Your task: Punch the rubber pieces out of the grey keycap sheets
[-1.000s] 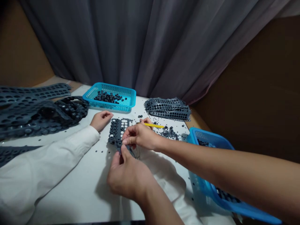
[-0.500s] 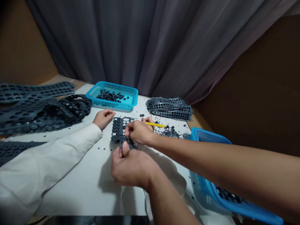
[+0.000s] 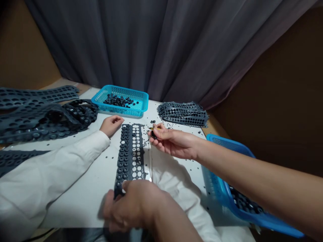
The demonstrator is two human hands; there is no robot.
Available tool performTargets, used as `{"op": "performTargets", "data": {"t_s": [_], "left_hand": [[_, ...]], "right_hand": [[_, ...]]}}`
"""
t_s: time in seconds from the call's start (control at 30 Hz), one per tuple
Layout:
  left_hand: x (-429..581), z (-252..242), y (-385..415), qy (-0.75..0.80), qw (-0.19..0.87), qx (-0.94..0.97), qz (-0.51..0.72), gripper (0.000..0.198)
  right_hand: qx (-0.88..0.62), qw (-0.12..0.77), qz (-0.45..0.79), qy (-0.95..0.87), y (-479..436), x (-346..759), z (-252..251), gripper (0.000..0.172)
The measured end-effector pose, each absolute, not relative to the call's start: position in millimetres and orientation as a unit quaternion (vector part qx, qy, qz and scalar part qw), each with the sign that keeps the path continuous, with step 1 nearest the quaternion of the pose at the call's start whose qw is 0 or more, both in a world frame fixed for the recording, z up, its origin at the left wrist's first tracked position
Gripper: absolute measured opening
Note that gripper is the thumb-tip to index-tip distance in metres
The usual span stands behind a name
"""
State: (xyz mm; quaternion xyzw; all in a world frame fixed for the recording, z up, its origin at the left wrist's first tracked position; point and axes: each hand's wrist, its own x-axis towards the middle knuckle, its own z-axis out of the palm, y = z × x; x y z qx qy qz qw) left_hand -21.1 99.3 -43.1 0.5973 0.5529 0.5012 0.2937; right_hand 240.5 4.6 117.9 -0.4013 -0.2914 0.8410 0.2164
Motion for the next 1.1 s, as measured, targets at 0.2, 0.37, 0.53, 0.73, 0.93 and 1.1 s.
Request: {"op": "performTargets", "data": {"t_s": [0.2, 0.37, 0.53, 0.73, 0.93, 1.1], "left_hand": [[-18.6, -40.4, 97.0, 0.567, 0.277, 0.609, 0.48, 0.027], [-21.7, -20.4, 92.6, 0.58, 0.253, 0.653, 0.416, 0.026], [-30.4, 20.4, 77.0, 0.57, 0.261, 0.729, 0.273, 0.021], [-24.0, 38.5, 53.9, 0.589, 0.232, 0.774, -0.004, 0.032], [-13.5, 18.9, 54.4, 0.614, 0.206, 0.762, 0.025, 0.025], [-9.0, 1.0, 55.5, 0.616, 0.203, 0.756, 0.085, 0.017]], "right_hand": [[-0.36, 0.231, 0.896, -0.122, -14.8, 253.4, 115.0, 0.015], [-0.338, 0.225, 0.913, -0.04, -21.2, 250.8, 107.7, 0.02], [-0.312, 0.219, 0.925, 0.005, -24.9, 244.9, 105.2, 0.03], [-0.33, 0.2, 0.923, 0.005, -26.2, 240.4, 107.4, 0.033], [-0.35, 0.201, 0.915, -0.023, -26.9, 240.6, 103.7, 0.02], [-0.395, 0.209, 0.884, -0.139, -32.3, 241.7, 107.0, 0.018]]}}
